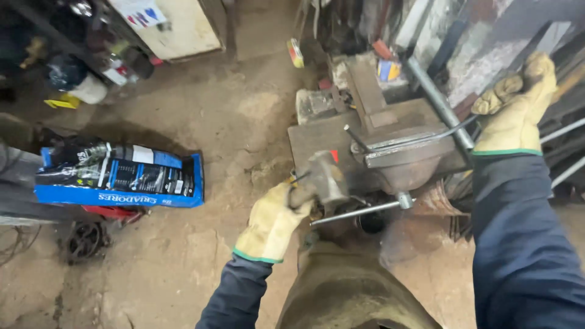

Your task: Measuring a metal rod with a tape measure, bending it using a vise and hammer, and checking its fit against a template on a metal sheet.

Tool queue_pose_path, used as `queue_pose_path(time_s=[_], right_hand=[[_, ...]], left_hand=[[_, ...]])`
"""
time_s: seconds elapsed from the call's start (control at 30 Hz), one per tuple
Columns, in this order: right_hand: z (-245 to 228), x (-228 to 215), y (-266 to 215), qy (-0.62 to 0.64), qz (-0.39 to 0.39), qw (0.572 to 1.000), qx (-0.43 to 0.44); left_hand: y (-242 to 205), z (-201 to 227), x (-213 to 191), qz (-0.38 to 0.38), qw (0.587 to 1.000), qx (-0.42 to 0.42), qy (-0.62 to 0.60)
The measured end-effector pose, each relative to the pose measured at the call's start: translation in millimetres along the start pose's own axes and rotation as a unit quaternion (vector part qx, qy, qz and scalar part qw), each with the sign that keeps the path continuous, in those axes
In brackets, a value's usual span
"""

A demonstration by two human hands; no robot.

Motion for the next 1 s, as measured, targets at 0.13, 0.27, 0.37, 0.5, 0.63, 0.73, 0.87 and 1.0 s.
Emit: queue_pose_path(time_s=[0.13,0.27,0.37,0.5,0.63,0.73,0.87,1.0], right_hand=[[-15.1,20.7,-15.0,-0.015,-0.002,1.000,0.004],[-5.7,11.8,0.7,-0.014,-0.034,0.999,-0.005],[-7.9,20.4,-1.9,-0.003,-0.020,1.000,0.019],[-9.5,19.6,-3.6,-0.024,0.008,0.999,0.023],[-28.6,41.6,-13.6,-0.015,-0.026,0.999,0.027],[-21.9,25.2,-32.9,-0.020,-0.011,0.997,0.080],[-22.5,36.7,-14.0,-0.077,-0.006,0.996,0.035],[-21.7,33.0,-2.1,-0.040,-0.009,0.999,0.024]], left_hand=[[17.3,36.0,4.5,-0.133,0.990,0.030,0.047],[43.5,38.0,20.3,-0.152,0.985,-0.028,0.078],[33.3,54.3,5.5,-0.165,0.982,0.034,0.090],[-7.4,69.7,-21.8,-0.127,0.968,0.209,0.060],[-3.4,39.6,-10.3,-0.098,0.951,0.280,-0.085],[-19.1,22.7,8.3,-0.076,0.954,0.220,-0.190],[-5.3,63.8,5.9,-0.152,0.958,0.231,0.070],[15.2,-0.5,34.2,-0.066,0.982,0.178,-0.012]])
Point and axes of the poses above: each hand's wrist, its own y-axis towards the middle knuckle, its own x-axis out of the palm, z = x × y, the point moved 3 cm from there along y, towards the middle knuckle, and after that the axes turned 2 degrees about -x, right-handed, at the moved point
